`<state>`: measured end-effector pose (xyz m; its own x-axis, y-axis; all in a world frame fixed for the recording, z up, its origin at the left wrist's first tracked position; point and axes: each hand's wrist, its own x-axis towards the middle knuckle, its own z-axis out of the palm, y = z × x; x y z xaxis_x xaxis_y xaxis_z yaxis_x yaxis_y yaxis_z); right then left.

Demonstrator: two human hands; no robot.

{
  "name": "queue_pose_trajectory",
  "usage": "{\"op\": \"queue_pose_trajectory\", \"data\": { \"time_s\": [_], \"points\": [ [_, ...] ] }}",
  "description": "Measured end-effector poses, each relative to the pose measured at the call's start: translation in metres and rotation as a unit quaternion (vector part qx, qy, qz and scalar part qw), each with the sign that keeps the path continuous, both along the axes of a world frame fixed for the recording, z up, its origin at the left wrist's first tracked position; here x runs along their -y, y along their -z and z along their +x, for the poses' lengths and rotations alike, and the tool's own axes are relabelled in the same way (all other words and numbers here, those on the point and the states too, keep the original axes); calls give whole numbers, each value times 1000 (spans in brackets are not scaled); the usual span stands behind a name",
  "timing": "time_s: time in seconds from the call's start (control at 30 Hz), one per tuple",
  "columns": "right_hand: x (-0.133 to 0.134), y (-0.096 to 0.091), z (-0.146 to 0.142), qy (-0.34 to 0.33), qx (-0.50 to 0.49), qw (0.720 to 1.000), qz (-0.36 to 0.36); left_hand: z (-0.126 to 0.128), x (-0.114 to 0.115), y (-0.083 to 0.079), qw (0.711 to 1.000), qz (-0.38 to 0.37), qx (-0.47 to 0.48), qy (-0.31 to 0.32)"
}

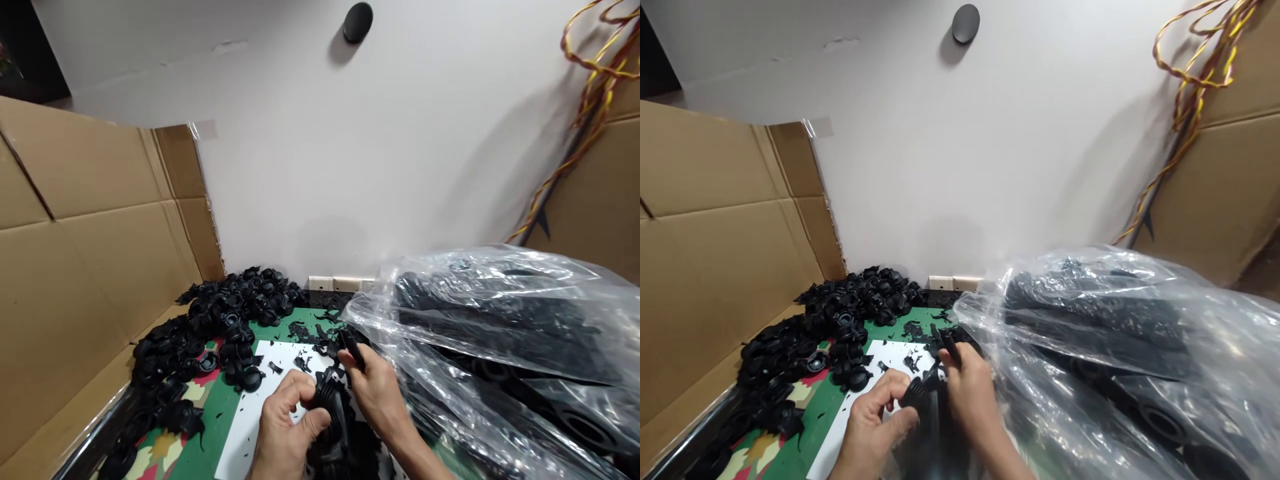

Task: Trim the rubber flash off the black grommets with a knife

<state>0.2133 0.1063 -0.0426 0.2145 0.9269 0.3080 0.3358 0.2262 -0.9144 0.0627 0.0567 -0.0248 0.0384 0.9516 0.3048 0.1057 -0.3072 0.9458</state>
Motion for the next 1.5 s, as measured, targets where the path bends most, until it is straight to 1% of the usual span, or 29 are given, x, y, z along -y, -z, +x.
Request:
{"op": "queue_pose_trajectory", "data": {
  "time_s": [0.1,0.17,0.27,0.37,0.43,0.5,0.57,0.63,0.77,0.83,0.9,0.93,1.0,1.07,1.1,1.17,1.27,1.37,1.5],
  "points": [
    [2,0,1,-34,-22,999,-11,-2,-3,5,1000,2,7,-27],
    [2,1,2,-45,-38,998,-15,-2,-3,8,999,4,20,-45],
    [3,-1,4,-29,-54,998,-15,-1,-3,11,997,-3,34,-62],
    [8,-6,4,-17,-60,998,-10,-2,-4,11,993,-55,78,-73],
    [13,-11,1,-29,-69,997,-5,-4,-5,11,977,-120,144,-99],
    [19,-16,-4,-58,-81,995,-2,-6,-7,10,947,-195,222,-128],
    [24,-19,-10,-90,-87,992,-3,-6,-9,9,917,-254,275,-137],
    [27,-20,-16,-118,-84,989,-13,-6,-11,8,896,-289,303,-145],
    [30,-19,-23,-137,-46,988,-62,-2,-13,6,884,-311,316,-148],
    [31,-18,-25,-134,-18,987,-85,0,-11,5,883,-310,322,-146],
    [31,-18,-26,-125,-5,988,-96,0,-10,3,887,-300,323,-135],
    [30,-18,-26,-119,-3,988,-100,0,-9,2,893,-297,319,-116],
    [31,-17,-27,-112,0,988,-103,-3,-9,0,905,-297,299,-56],
    [31,-16,-27,-120,-1,988,-95,-6,-11,-2,912,-303,275,-13],
    [31,-15,-28,-130,-5,988,-89,-7,-13,-2,913,-307,267,-12],
    [32,-15,-28,-152,-21,985,-75,-9,-16,-1,914,-309,261,-31],
    [34,-17,-30,-170,-78,980,-66,-6,-17,0,915,-304,259,-57],
    [34,-18,-32,-148,-139,978,-54,-1,-15,-1,923,-283,252,-63],
    [32,-16,-31,-96,-133,986,-10,5,-11,-5,930,-274,236,-67]
  ]
}}
